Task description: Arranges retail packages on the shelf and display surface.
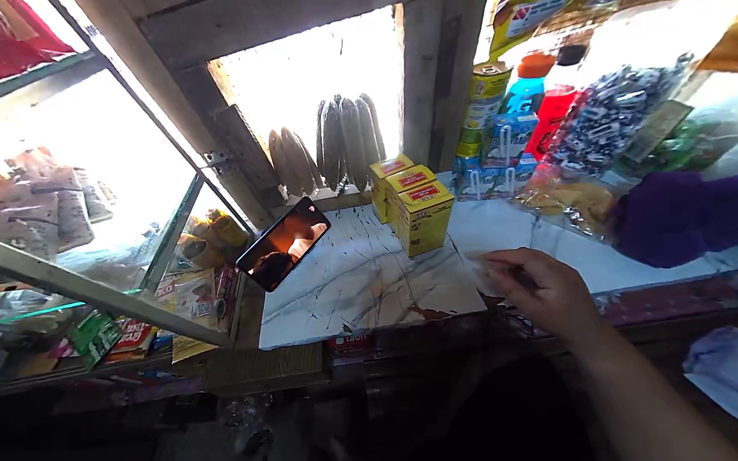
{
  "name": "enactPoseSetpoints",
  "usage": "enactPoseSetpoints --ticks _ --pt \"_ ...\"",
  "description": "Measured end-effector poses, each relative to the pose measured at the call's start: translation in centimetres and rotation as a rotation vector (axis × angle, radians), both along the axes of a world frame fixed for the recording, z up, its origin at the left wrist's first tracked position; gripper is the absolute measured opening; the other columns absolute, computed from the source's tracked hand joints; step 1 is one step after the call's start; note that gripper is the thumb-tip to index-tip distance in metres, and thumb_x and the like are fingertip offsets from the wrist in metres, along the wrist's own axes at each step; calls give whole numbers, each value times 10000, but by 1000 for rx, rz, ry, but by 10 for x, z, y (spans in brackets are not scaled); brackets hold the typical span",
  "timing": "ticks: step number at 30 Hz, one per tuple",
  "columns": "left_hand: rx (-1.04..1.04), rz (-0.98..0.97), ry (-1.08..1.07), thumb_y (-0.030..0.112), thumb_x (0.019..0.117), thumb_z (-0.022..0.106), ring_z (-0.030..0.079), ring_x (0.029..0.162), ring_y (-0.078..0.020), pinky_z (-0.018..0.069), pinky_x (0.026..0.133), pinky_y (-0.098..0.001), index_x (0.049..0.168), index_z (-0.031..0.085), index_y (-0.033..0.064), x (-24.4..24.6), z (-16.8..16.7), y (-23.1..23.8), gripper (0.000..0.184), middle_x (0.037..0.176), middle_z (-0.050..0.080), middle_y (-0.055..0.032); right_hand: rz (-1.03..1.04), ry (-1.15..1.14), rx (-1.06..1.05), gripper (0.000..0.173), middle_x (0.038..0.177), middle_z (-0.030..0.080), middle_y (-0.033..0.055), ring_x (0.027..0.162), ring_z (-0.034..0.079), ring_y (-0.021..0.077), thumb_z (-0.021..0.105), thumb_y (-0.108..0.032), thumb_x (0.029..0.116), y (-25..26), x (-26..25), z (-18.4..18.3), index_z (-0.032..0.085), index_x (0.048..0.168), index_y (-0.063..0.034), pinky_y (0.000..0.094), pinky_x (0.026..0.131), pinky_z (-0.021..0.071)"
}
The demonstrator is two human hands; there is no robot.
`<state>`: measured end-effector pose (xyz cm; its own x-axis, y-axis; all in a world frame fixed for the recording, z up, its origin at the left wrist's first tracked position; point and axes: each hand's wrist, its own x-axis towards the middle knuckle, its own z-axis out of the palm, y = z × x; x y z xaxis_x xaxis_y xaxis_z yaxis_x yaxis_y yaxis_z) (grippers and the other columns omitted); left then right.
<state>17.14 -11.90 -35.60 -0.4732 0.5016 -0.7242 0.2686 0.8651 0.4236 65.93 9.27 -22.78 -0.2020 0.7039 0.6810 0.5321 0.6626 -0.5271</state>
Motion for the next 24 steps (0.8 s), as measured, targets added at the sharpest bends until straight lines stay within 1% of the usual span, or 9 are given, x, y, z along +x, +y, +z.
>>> enactPoseSetpoints --ticks 3,6,8,9,11,13,17,21,24 --pt "230 -292 93 272 1070 498 605 1184 -396 478 985 -513 1418 478 -93 -32 -46 -15 504 1318 592 -316 -23 -27 -14 355 899 702 43 783 641 107 530 -359 1015 0 -2 1 732 1164 -108 308 706 545" --pt "141 -277 34 274 1078 498 558 1268 -339 419 1066 -481 1479 436 -33 -45 -51 -10 509 1415 546 -261 -53 -43 -3 359 889 700 49 777 639 125 524 -359 1015 1 -4 2 739 1160 -110 320 699 540" --pt "423 -435 107 277 1053 509 662 1026 -383 544 805 -464 1365 503 -143 -59 -75 -26 523 1208 627 -350 -65 -42 4 364 894 701 56 782 643 139 526 -359 1016 0 -5 2 735 1175 -106 336 700 541" --pt "259 -343 31 279 1076 502 604 1166 -382 486 940 -498 1451 444 -82 -52 -60 -20 524 1339 575 -313 -69 -37 5 367 906 705 58 797 651 138 530 -356 1012 0 -5 2 731 1188 -105 337 712 548" --pt "122 -103 39 273 1052 562 570 1262 -376 423 1056 -554 1455 491 1 -45 -62 -14 492 1383 586 -243 -68 -14 -21 396 985 713 72 865 669 149 548 -374 1002 1 -5 4 697 1247 -100 351 762 564" --pt "143 -116 45 277 1062 540 588 1227 -370 447 1021 -553 1448 500 8 -57 -76 -20 472 1341 610 -245 -61 25 -103 519 1144 691 129 991 670 193 590 -409 978 2 -7 9 597 1367 -65 384 831 570" --pt "157 -102 35 270 1068 526 593 1222 -362 460 1003 -544 1445 512 30 -63 -82 -20 447 1344 612 -234 -15 81 -289 873 1448 500 209 1229 574 285 676 -525 884 7 -28 32 347 1552 -69 443 911 541" --pt "168 -103 29 286 1063 536 610 1180 -344 475 968 -528 1442 515 39 -62 -84 -16 453 1331 618 -227 13 29 -173 968 1613 288 243 1368 465 368 701 -568 849 22 -58 58 311 1593 -88 512 947 526" --pt "181 -102 19 273 1057 553 609 1191 -340 469 1001 -523 1430 521 35 -62 -86 -14 444 1320 626 -222 -13 -55 -81 870 1657 206 241 1423 399 412 642 -604 894 35 -71 63 364 1595 -170 570 1023 472"
